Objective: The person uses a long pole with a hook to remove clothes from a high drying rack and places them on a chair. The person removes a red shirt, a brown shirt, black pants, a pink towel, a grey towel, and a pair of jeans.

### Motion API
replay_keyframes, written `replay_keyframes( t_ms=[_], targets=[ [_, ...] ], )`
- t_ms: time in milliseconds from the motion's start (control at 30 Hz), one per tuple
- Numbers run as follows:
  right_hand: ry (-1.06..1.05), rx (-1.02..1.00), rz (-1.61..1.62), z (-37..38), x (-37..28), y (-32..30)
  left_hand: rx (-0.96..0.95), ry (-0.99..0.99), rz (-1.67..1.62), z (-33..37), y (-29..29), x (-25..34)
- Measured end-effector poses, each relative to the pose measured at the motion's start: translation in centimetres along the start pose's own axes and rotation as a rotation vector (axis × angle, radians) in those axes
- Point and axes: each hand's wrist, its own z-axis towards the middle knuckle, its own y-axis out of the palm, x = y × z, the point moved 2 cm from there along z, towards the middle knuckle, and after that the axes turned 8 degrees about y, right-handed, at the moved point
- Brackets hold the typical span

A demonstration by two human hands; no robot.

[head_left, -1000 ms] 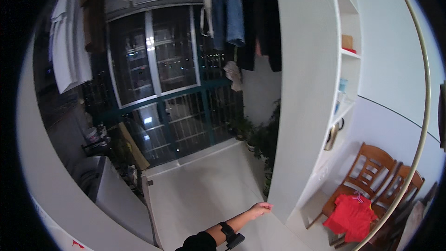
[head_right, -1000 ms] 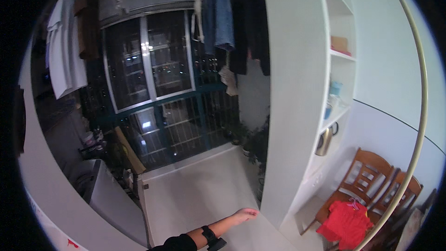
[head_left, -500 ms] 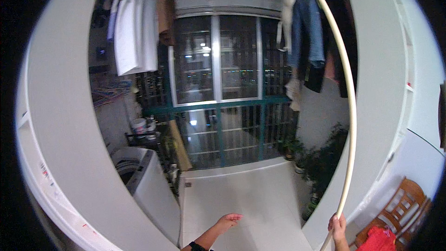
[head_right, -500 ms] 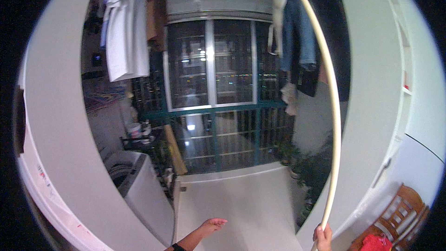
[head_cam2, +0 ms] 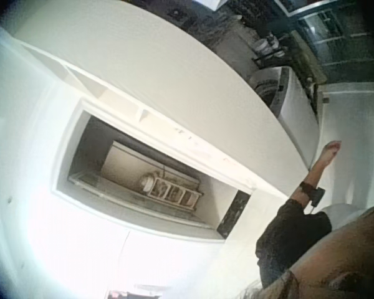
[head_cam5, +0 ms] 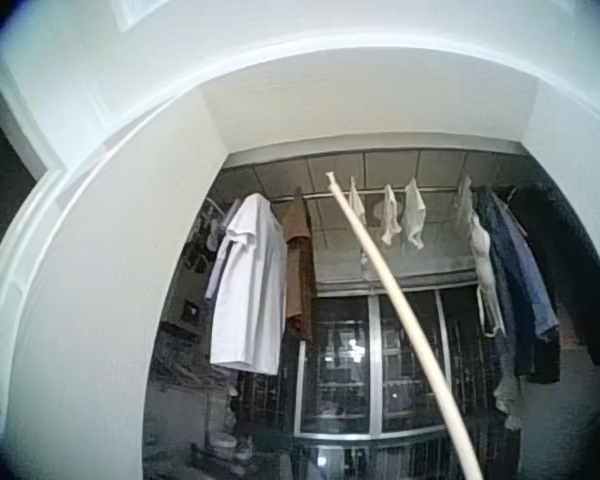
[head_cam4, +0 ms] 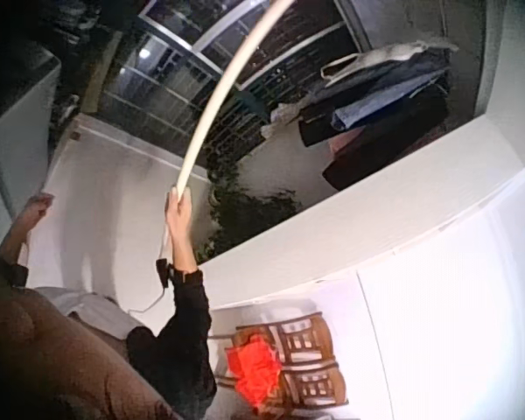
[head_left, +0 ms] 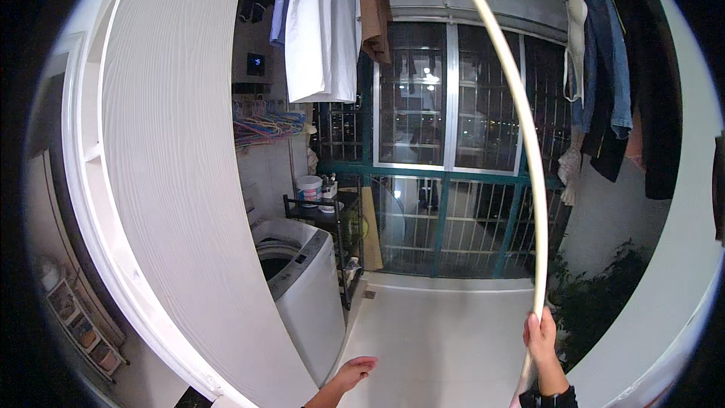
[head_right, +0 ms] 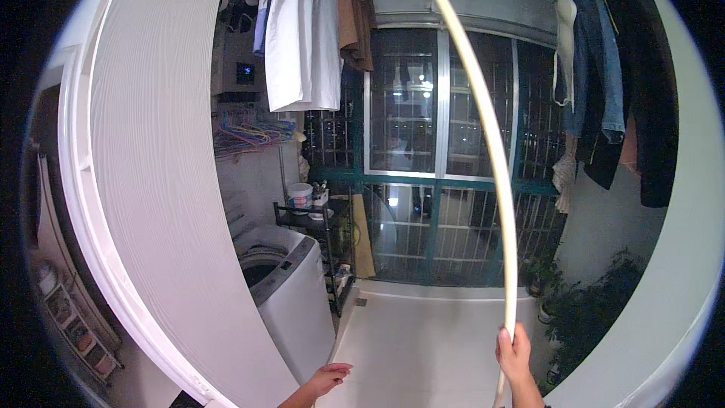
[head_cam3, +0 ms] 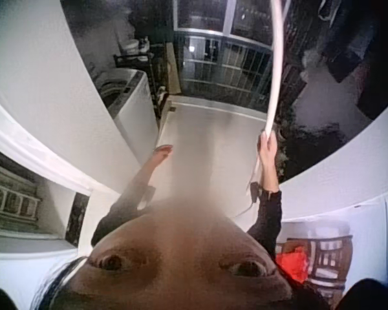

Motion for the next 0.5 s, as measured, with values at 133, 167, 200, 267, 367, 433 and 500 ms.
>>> replay_keyframes(
  t_ms=[133,167,200,267,367,433,500],
  targets=[
    [-0.029,-0.191,0.135,7.0,-4.1,2.9,0.087,0.106,-0.049,-0.7,-1.5,1.3],
    [-0.047,-0.235,0.195,9.0,-5.3,3.8,0.129,0.105,-0.072,-0.9,-1.6,1.5],
    [-0.021,-0.243,0.224,10.9,-6.4,4.6,0.171,0.108,-0.094,-1.2,-1.8,1.9],
    [-0.006,-0.277,0.245,14.4,-8.6,6.1,0.245,0.121,-0.127,-1.7,-2.0,2.3],
    [0.003,-0.376,0.335,19.8,-11.7,7.5,0.339,0.152,-0.167,-2.7,-2.3,2.3],
    [-0.040,-0.436,0.388,22.8,-13.3,8.5,0.397,0.170,-0.209,-3.3,-2.6,1.9],
    [-0.023,-0.478,0.448,25.0,-14.2,9.4,0.417,0.199,-0.206,-3.7,-3.0,1.5]
  ],
)
